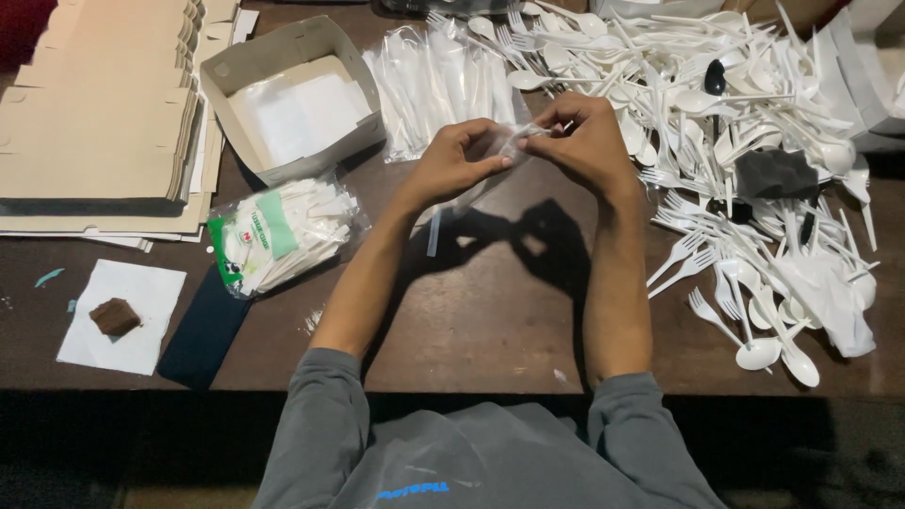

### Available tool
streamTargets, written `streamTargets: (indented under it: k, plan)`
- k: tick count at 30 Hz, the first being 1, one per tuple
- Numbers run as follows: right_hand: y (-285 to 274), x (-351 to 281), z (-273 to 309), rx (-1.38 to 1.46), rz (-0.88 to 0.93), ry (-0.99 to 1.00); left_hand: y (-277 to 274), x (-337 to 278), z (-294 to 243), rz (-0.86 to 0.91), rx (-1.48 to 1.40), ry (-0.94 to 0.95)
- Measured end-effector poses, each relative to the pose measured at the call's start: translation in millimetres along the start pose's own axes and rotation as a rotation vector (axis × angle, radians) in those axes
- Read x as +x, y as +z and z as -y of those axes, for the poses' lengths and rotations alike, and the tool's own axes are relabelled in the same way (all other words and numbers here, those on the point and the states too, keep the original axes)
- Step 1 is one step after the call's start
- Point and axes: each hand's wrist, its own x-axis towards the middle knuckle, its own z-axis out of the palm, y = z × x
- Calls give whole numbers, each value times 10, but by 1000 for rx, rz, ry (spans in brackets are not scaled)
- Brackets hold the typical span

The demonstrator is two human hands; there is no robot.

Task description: A person is manually wrapping individual plastic spoons and forks into napkins and then placing them into small plastic sleeves at a work table.

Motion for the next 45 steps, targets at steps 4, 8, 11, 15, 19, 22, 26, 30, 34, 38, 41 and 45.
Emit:
streamTargets:
  k: [4,8,11,15,19,22,26,30,34,38,41,45]
  plan:
    - [89,16,52,-111,-63,104,5,-20,-99,-1,-60,19]
    - [136,28,99,-135,-13,156,6,-4,-55,-44,-33,54]
    - [118,37,70,-136,-4,82,1,-11,-86,-62,-51,71]
    - [118,13,155,-119,-45,77,-35,10,-16,-57,-8,46]
    - [156,16,-58,-107,-46,71,22,-10,107,-83,-237,116]
    - [174,18,6,-96,-10,68,-5,-3,82,-60,-220,94]
    - [136,5,-10,-37,-15,97,0,-11,140,-46,-240,54]
    - [100,-76,293,60,1,110,6,4,171,-11,-256,60]
    - [85,-82,-39,-58,-12,98,106,-15,124,14,-347,35]
    - [48,-134,-144,-131,-31,93,288,-74,260,17,-374,-88]
    - [46,-237,-162,-201,7,131,553,-166,369,23,-383,-154]
    - [105,-280,-388,-330,142,197,833,-182,721,-61,8,-294]
